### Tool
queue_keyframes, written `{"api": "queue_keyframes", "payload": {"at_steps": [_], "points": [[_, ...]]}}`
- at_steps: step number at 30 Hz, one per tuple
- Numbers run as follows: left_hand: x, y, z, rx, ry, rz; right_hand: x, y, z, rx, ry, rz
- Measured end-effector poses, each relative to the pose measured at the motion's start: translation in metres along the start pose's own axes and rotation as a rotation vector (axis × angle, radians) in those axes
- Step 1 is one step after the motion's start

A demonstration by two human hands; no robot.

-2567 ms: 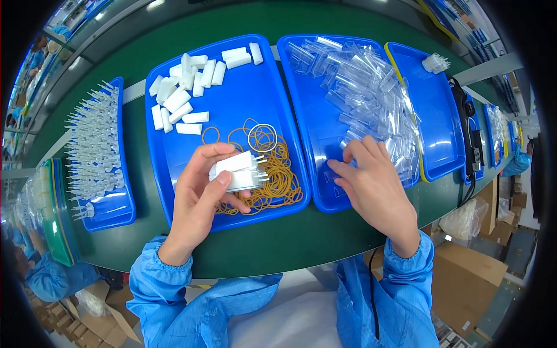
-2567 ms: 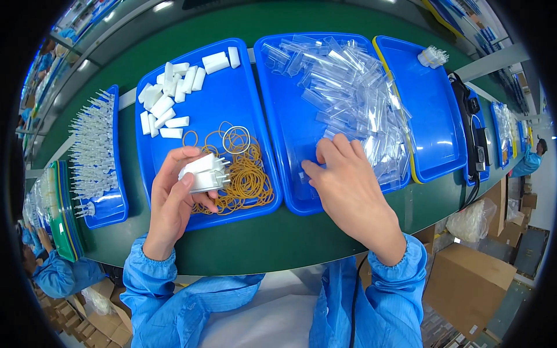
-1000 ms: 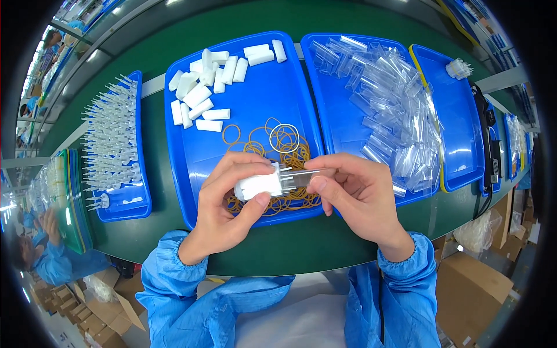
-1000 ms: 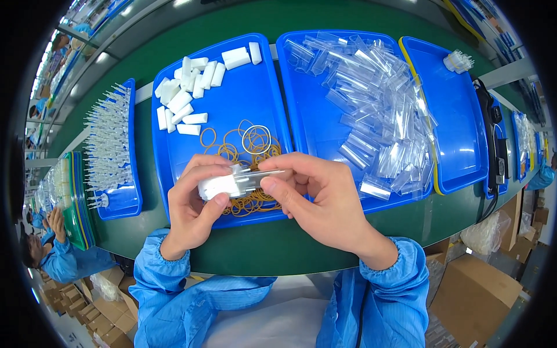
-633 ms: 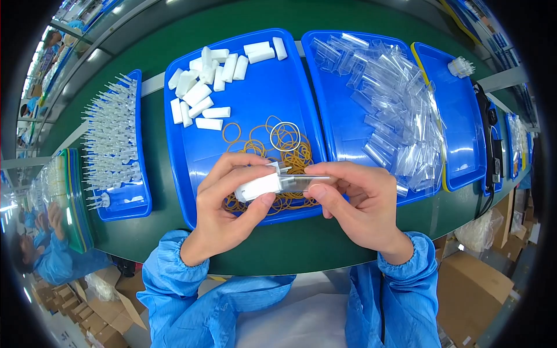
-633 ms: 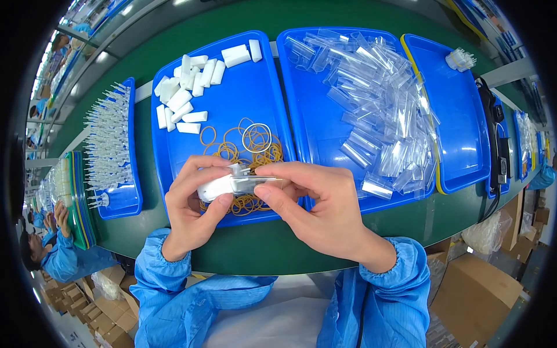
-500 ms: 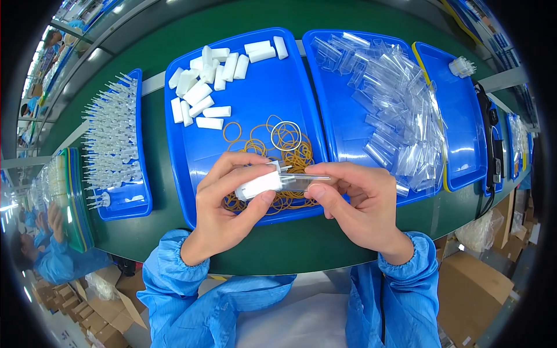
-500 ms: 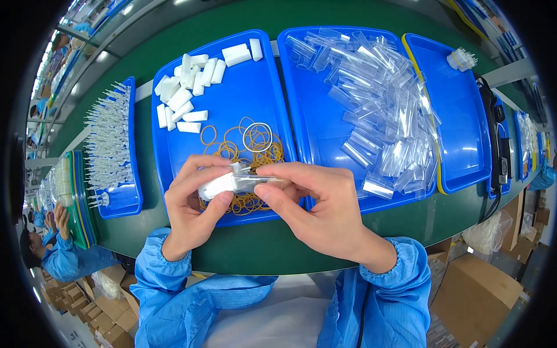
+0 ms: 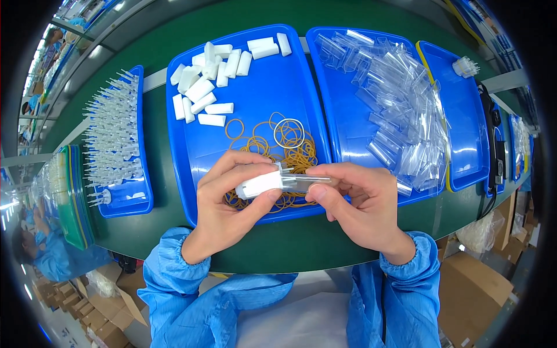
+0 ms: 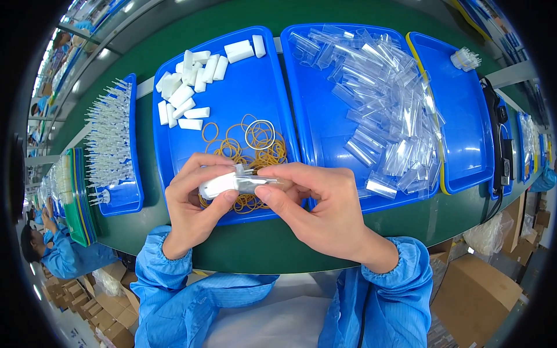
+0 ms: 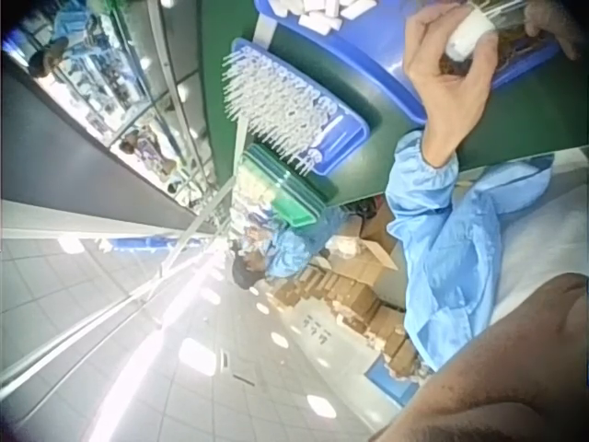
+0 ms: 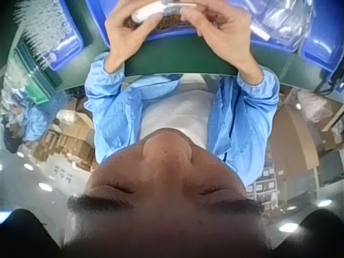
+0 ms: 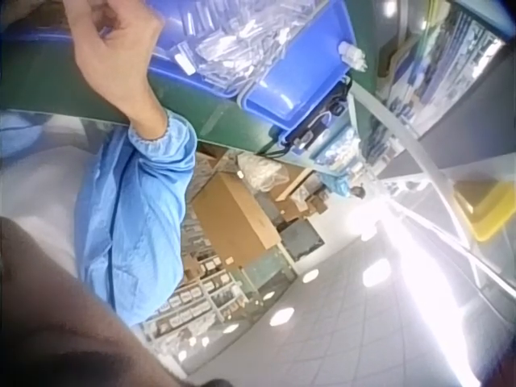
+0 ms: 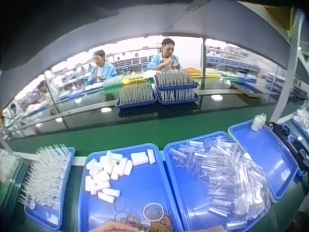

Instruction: The person assembles parts by attaching white pieces and clear plastic sleeves onto a base by hand, secures the bundle with a rubber band, and places the assembly on a tray.

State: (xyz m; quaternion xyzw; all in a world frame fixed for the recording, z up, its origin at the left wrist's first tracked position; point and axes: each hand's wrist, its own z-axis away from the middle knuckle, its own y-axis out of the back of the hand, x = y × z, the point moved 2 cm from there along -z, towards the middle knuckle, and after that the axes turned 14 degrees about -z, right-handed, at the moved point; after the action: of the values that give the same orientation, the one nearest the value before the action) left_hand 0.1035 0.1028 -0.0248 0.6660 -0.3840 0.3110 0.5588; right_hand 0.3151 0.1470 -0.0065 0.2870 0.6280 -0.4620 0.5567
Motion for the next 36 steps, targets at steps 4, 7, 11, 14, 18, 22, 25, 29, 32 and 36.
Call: {"api": "queue_keyframes", "payload": {"at_steps": [4, 7, 11, 14, 18, 22, 25, 29, 32, 36], "points": [[0.001, 0.000, 0.000, 0.009, 0.000, -0.011, 0.000, -0.001, 0.000, 0.002, -0.008, -0.004], [0.001, 0.000, 0.000, 0.009, 0.007, -0.019, 0.004, 0.000, 0.001, 0.007, -0.006, -0.016], [0.003, -0.001, -0.001, 0.006, 0.011, -0.031, 0.008, 0.000, 0.002, -0.038, -0.011, -0.016], [0.004, -0.001, -0.001, 0.011, -0.030, -0.061, 0.011, 0.000, 0.002, -0.023, 0.010, -0.015], [0.006, 0.000, 0.000, 0.025, -0.055, -0.094, 0.009, -0.005, 0.002, 0.074, 0.020, -0.062], [0.006, 0.000, 0.001, 0.019, -0.066, -0.086, 0.011, -0.003, 0.002, 0.073, 0.042, -0.014], [0.004, 0.001, 0.002, -0.003, -0.070, -0.064, 0.012, -0.003, 0.001, 0.087, 0.030, -0.040], [0.003, 0.002, 0.003, -0.032, -0.040, -0.048, 0.013, -0.002, 0.000, 0.067, -0.005, -0.079], [0.002, 0.001, 0.001, 0.005, -0.064, -0.049, 0.012, -0.001, 0.000, 0.037, -0.040, -0.124], [0.002, 0.001, 0.002, -0.008, -0.056, 0.001, 0.013, -0.002, 0.000, -0.019, -0.087, -0.158]]}}
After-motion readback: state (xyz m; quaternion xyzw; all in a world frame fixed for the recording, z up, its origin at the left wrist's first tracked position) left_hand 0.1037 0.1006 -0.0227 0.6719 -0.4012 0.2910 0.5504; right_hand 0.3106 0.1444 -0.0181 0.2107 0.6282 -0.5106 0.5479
